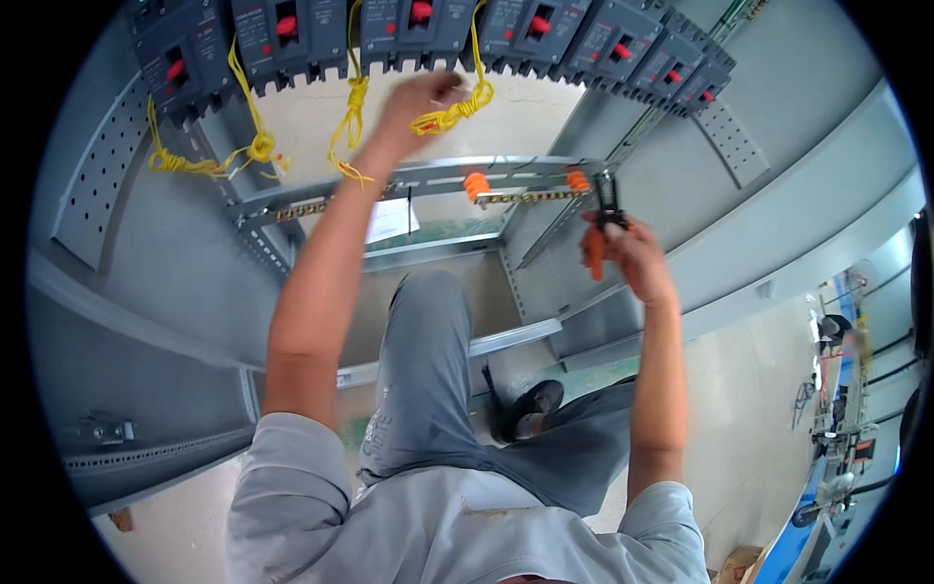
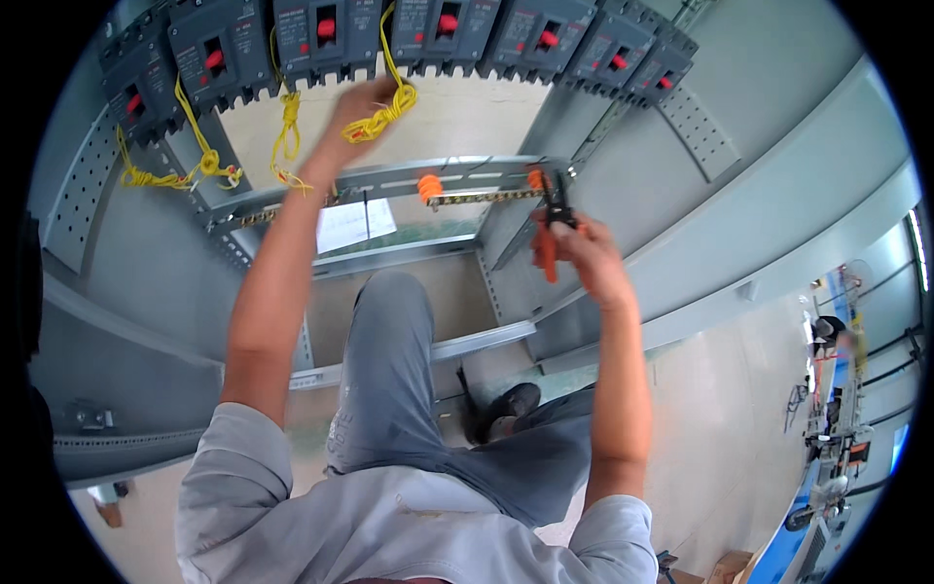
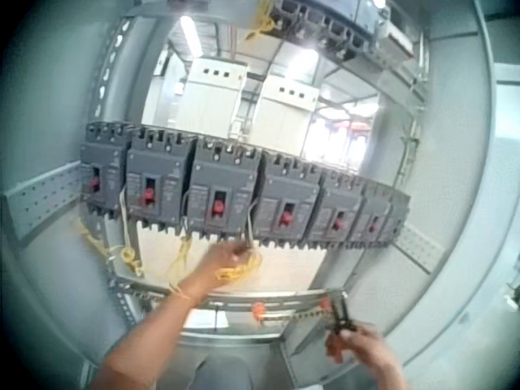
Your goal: The person sits on the floor and works on an open electrical panel, using pliers to strip and cut wires, then inserting and securing them into terminal blocks. The person repeatedly handles black and yellow wires, organizing and connecting them within the panel.
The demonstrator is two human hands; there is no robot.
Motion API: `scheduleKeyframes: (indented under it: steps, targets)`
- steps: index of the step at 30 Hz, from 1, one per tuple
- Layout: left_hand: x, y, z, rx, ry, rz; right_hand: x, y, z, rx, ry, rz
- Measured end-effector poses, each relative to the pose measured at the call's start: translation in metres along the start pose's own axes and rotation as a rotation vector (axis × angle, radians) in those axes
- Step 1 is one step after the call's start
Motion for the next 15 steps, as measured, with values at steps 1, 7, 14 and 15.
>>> scheduleKeyframes:
  steps: [1,7,14,15]
  targets:
    - [0.0,0.017,0.034,0.008,-0.063,0.121,-0.033,-0.002,-0.021,0.037,-0.118,-0.053]
    - [0.045,0.061,0.076,0.124,-0.142,0.281,-0.108,-0.032,-0.11,0.313,-0.501,-0.191]
    - [0.066,0.079,0.064,0.242,-0.013,0.502,-0.125,-0.037,-0.15,0.199,0.037,-0.263]
    - [0.06,0.077,0.063,0.224,-0.019,0.492,-0.115,-0.041,-0.145,0.136,0.349,-0.192]
Point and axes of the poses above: each hand's wrist, its own y-axis away from the middle knuckle, its own z-axis out of the back of the hand, x = y × z, the point moved 4 cm from there along -y, towards the middle knuckle, and after that the axes turned 5 degrees about -y, right-handed, at the moved point
